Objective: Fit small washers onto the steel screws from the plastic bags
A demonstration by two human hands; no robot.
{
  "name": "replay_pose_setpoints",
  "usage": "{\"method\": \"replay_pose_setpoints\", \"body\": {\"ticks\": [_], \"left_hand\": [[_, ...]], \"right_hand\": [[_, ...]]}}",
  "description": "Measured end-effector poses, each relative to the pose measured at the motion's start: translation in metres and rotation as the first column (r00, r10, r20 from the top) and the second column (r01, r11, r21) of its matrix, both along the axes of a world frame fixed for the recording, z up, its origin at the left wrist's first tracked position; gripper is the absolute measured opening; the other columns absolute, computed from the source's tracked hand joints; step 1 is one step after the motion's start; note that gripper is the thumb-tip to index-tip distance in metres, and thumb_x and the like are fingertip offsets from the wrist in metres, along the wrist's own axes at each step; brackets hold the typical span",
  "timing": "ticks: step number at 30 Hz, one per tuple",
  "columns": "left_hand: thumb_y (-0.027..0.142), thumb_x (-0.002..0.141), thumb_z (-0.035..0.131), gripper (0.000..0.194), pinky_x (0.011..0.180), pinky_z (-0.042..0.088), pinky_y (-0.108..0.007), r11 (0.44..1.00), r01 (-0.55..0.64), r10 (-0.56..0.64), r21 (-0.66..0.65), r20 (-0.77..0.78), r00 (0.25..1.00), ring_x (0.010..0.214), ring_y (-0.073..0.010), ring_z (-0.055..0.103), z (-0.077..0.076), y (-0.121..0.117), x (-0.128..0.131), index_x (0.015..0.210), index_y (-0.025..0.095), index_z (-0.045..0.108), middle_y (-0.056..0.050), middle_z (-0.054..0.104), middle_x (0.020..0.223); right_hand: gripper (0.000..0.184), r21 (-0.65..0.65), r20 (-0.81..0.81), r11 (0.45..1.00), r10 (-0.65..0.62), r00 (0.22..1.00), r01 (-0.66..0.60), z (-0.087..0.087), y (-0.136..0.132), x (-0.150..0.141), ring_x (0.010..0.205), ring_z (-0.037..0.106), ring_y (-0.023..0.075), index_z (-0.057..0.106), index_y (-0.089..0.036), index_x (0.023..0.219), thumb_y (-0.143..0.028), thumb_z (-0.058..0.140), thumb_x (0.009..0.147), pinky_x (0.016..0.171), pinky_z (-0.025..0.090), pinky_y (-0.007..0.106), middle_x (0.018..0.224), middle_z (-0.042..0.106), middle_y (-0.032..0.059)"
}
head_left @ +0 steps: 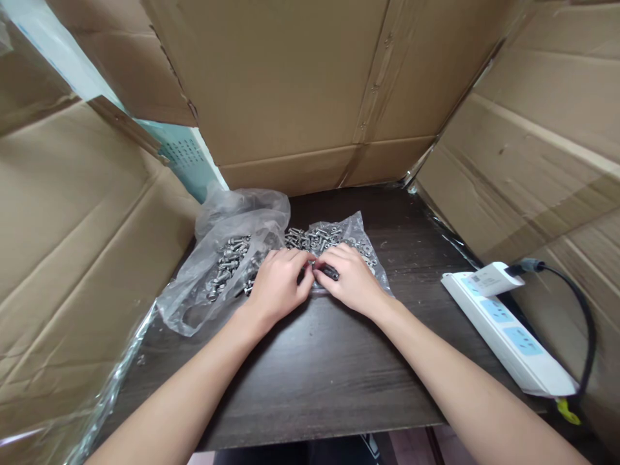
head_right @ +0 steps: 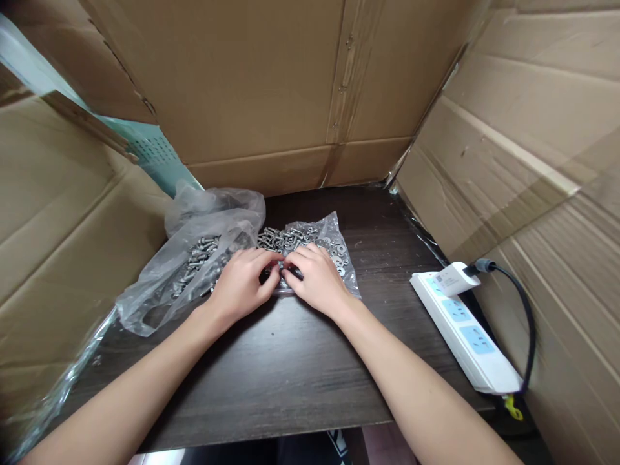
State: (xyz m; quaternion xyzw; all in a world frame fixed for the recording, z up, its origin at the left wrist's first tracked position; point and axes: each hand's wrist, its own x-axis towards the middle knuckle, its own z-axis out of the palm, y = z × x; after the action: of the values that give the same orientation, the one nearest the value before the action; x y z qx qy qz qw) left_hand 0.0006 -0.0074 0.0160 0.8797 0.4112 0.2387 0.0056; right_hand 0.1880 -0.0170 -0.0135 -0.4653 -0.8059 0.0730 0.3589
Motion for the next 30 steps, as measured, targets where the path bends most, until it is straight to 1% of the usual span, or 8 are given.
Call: {"method": "replay_pose_setpoints", "body": {"ticks": [4,8,12,18,26,30], "left_hand": [[0.015,0.094,0.056,0.019,0.086,0.051,-0.04,1.0,0.009,-0.009,-0.014,0.013,1.0,0.091,-0.0259,0.072,-0.001,0.001,-0.001,0.105,0.019,0.071,-0.007,0.077,0.097],[0.016,0.094,0.057,0.019,0.087,0.051,-0.041,1.0,-0.001,0.001,-0.008,0.017,1.0,0.091,-0.0259,0.072,0.0,0.001,-0.001,0.105,0.019,0.072,-0.007,0.078,0.097],[0.016,0.095,0.056,0.02,0.087,0.051,-0.04,1.0,-0.004,0.004,-0.014,0.016,1.0,0.089,-0.0252,0.072,0.001,0.001,-0.001,0.106,0.018,0.072,-0.008,0.078,0.097],[0.016,0.095,0.056,0.019,0.085,0.05,-0.04,1.0,0.005,-0.005,-0.007,0.028,1.0,0.089,-0.0253,0.073,0.001,0.002,-0.001,0.106,0.018,0.072,-0.006,0.078,0.098],[0.017,0.096,0.057,0.018,0.085,0.05,-0.039,1.0,0.01,-0.01,0.0,0.037,0.999,0.087,-0.0245,0.073,0.0,0.002,-0.002,0.104,0.019,0.072,-0.006,0.078,0.096],[0.019,0.097,0.056,0.017,0.085,0.05,-0.037,1.0,0.016,-0.016,0.001,0.067,0.998,0.087,-0.0234,0.072,0.002,0.002,-0.002,0.104,0.019,0.072,-0.006,0.078,0.097]], "right_hand": [[0.008,0.003,-0.018,1.0,-0.008,1.0,0.008,0.0,0.0,-0.001,0.089,0.057,0.0234,0.064,-0.021,0.085,-0.016,0.068,0.09,0.086,0.044,0.039,0.09,0.072,0.0042],[0.007,0.012,-0.071,1.0,-0.011,0.997,0.012,0.001,-0.001,0.0,0.091,0.059,0.0238,0.064,-0.022,0.087,-0.017,0.068,0.089,0.088,0.044,0.04,0.091,0.073,0.004],[0.007,0.02,-0.113,1.0,-0.014,0.993,0.016,0.004,-0.002,0.001,0.088,0.059,0.0236,0.065,-0.022,0.086,-0.018,0.065,0.092,0.085,0.046,0.039,0.088,0.072,0.0038],[0.009,0.045,-0.136,0.999,-0.01,0.991,0.016,0.006,-0.003,0.001,0.086,0.06,0.0226,0.065,-0.021,0.086,-0.018,0.063,0.093,0.084,0.047,0.039,0.087,0.072,0.0037],[0.008,0.037,-0.158,0.999,-0.014,0.987,0.02,0.007,-0.004,0.001,0.086,0.06,0.0222,0.066,-0.021,0.087,-0.017,0.062,0.093,0.082,0.048,0.038,0.086,0.071,0.0043],[0.008,0.054,-0.17,0.998,-0.025,0.985,0.034,0.01,-0.005,0.002,0.086,0.061,0.0224,0.065,-0.022,0.088,-0.017,0.061,0.094,0.082,0.048,0.038,0.087,0.071,0.004]]}}
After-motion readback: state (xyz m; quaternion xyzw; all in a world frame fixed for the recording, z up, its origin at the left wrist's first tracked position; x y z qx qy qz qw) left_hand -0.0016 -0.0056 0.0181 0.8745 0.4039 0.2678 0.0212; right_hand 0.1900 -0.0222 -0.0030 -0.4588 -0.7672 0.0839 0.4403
